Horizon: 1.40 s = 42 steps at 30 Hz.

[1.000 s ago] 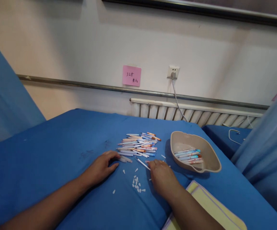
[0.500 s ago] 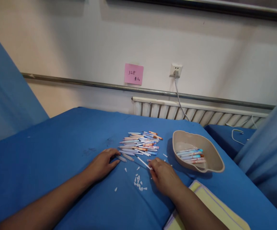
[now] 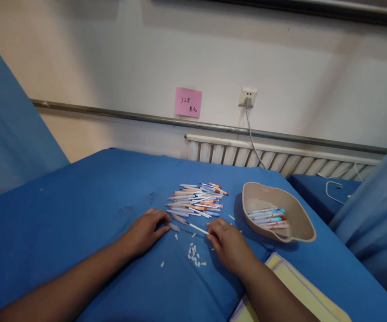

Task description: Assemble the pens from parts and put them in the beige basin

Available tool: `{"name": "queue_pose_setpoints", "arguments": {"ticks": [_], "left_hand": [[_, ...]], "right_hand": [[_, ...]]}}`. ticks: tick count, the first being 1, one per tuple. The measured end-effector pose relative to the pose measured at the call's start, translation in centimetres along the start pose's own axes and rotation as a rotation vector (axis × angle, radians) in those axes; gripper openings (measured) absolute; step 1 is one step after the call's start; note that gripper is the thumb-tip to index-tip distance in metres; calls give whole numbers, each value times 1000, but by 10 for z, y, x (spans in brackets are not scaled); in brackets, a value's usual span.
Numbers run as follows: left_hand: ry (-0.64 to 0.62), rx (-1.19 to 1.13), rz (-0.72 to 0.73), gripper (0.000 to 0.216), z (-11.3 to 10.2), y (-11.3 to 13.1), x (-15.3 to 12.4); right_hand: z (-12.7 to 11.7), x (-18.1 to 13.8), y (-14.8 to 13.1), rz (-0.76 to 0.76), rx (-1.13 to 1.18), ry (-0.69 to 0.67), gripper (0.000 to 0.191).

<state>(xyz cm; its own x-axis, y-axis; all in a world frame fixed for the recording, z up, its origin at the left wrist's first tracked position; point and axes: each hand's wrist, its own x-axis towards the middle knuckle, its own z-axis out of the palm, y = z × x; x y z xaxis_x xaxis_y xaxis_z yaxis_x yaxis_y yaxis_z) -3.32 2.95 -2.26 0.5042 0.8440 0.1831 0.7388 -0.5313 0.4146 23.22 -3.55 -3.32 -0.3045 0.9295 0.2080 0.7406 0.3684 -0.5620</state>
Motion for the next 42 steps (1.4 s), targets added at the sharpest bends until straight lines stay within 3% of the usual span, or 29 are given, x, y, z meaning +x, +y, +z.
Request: {"name": "queue_pose_setpoints", "arguments": {"ticks": [6, 14, 21, 42], "left_hand": [[-9, 55, 34, 7, -1, 6, -1], [42, -140, -34, 15, 0, 12, -2], [139, -268, -22, 10, -1, 21, -4], [174, -425, 18, 10, -5, 29, -10]], "right_hand": [[3, 1, 6, 72, 166, 175, 21], [-1, 7, 20, 282, 515, 405, 34], [8, 7, 30, 268, 514, 340, 34], [5, 2, 18, 166, 426, 269, 32]]}}
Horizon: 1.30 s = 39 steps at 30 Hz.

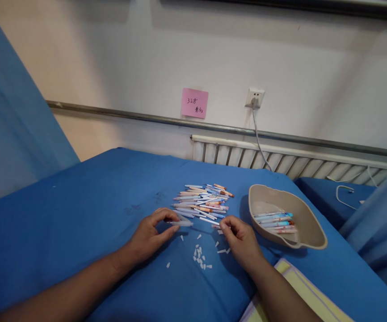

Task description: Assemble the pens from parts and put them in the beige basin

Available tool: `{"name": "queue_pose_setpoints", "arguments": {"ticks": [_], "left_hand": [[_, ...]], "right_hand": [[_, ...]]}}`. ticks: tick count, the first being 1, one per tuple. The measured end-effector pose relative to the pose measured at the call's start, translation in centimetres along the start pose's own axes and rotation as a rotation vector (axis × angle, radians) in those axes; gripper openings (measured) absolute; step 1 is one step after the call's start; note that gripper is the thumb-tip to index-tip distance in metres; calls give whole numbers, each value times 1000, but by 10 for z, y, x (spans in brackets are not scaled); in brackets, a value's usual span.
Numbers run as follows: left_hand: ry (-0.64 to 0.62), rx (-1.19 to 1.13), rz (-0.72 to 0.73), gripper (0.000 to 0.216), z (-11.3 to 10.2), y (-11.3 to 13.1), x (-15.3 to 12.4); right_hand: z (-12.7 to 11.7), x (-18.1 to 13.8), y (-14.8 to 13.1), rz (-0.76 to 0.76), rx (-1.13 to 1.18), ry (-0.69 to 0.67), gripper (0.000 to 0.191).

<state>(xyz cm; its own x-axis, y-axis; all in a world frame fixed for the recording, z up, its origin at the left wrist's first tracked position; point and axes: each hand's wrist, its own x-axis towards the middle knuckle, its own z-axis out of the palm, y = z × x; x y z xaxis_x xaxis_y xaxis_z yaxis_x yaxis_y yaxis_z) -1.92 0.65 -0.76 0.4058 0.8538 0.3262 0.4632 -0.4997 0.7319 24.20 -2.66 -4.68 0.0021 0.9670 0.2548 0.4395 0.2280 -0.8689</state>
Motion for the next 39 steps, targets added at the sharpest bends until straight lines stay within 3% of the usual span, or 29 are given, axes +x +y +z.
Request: {"name": "queue_pose_setpoints", "arguments": {"ticks": [10, 29, 32, 37, 39], "left_hand": [[50, 39, 2, 15, -3, 10, -6], [77, -18, -88, 24, 2, 3, -8], [165, -122, -133, 21, 2, -2, -5], [466, -303, -282, 24, -11, -20, 10], [533, -398, -352, 27, -16, -24, 14]], "right_hand": [[0, -2, 2, 33, -14, -43, 34], [1, -6, 0, 66, 55, -79, 29], [0, -5, 2, 79, 66, -63, 29], [-2, -1, 9, 131, 122, 42, 30], [-2, 0, 11, 138, 166, 53, 31]]}}
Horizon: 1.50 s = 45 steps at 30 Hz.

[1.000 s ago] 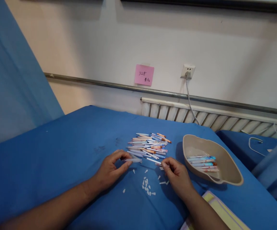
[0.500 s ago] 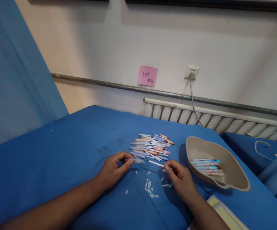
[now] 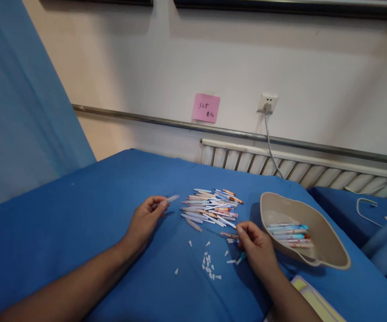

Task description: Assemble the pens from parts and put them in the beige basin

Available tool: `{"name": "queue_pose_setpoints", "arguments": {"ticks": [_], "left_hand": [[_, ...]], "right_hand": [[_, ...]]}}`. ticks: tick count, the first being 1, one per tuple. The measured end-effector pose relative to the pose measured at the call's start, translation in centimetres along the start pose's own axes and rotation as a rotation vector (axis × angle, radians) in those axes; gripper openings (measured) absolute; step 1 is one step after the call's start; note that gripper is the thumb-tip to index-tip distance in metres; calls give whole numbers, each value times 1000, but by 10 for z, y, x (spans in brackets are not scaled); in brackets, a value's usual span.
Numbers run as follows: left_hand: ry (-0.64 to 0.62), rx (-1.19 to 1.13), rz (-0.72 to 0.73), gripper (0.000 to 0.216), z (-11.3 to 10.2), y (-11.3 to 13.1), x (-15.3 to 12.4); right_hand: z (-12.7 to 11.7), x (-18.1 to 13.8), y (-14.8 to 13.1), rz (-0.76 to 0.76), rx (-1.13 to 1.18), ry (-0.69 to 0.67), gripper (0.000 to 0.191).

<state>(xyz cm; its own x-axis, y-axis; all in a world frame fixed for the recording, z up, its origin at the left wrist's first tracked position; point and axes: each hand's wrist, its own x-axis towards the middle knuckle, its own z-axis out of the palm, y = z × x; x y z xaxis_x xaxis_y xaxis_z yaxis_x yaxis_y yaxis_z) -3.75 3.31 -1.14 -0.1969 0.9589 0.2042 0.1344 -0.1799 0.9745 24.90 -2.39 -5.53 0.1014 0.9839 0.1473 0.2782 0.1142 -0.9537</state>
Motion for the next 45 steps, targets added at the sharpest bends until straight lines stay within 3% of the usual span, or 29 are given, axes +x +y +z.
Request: {"name": "queue_pose_setpoints", "arguments": {"ticks": [5, 9, 13, 19, 23, 27, 39, 42, 45], "left_hand": [[-17, -116, -153, 32, -2, 1, 1], [-91, -68, -154, 32, 1, -5, -2], [-225, 93, -37, 30, 6, -10, -6], [-550, 473, 327, 24, 30, -4, -9], [-672, 665, 497, 28, 49, -5, -1], [-779, 733, 587, 33, 49, -8, -2], [-790, 675, 524, 19, 16, -3, -38], [-745, 691, 537, 21, 22, 1, -31], [-718, 717, 544, 26, 42, 3, -14]], "right_hand": [[2, 2, 0, 8, 62, 2, 31], [3, 4, -1, -1, 95, 17, 30], [3, 5, -3, 21, 173, 37, 31], [4, 7, -6, 33, 246, 89, 32], [3, 8, -5, 14, 257, 83, 30], [3, 7, -4, 3, 228, 87, 29], [5, 6, -5, 33, 158, 67, 28], [6, 7, -5, 30, 169, 67, 29], [9, 10, -4, 27, 194, 68, 31]]}}
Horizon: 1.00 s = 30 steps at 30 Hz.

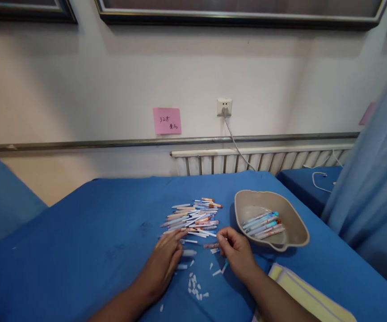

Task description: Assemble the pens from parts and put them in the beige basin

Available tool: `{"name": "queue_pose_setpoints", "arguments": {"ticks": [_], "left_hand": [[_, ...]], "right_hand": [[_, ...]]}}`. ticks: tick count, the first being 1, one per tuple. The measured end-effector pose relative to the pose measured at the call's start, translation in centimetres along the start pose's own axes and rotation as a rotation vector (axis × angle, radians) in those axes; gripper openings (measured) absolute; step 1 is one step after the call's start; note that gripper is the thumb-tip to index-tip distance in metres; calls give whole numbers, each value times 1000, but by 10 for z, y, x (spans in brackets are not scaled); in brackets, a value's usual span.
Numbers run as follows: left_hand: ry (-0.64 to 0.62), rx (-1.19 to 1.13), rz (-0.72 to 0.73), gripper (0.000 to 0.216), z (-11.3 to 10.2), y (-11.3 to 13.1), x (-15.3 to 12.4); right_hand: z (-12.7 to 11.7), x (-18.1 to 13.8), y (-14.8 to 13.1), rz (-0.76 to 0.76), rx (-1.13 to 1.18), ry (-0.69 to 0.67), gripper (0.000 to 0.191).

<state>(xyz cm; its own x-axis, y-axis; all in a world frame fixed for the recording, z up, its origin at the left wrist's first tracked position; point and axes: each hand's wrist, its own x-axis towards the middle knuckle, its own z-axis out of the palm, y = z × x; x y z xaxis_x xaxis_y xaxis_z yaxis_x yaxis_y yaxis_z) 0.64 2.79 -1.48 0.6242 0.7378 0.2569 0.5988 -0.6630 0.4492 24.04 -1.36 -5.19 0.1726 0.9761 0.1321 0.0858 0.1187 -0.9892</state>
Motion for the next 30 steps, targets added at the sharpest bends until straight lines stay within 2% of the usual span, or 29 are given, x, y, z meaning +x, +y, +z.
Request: {"name": "queue_pose_setpoints", "arguments": {"ticks": [3, 6, 11, 15, 20, 25, 30], "left_hand": [[9, 15, 23, 31, 6, 1, 27], [-54, 2, 76, 35, 10, 7, 34], [-131, 44, 70, 34, 14, 19, 13], [-79, 45, 66, 32, 16, 27, -2], [-13, -26, 27, 24, 6, 36, -23], [-35, -71, -112, 26, 0, 43, -46], [56, -153, -243, 30, -2, 44, -45]], "right_hand": [[1, 2, 2, 0, 30, -2, 33], [0, 4, 4, -7, 48, 3, 34], [0, 6, 5, 15, 64, 10, 37], [0, 6, 2, 4, 70, 4, 39], [0, 8, 4, -17, 67, -6, 38], [-1, 9, 8, -15, 72, -23, 37], [0, 8, 6, -14, 91, -30, 37]]}}
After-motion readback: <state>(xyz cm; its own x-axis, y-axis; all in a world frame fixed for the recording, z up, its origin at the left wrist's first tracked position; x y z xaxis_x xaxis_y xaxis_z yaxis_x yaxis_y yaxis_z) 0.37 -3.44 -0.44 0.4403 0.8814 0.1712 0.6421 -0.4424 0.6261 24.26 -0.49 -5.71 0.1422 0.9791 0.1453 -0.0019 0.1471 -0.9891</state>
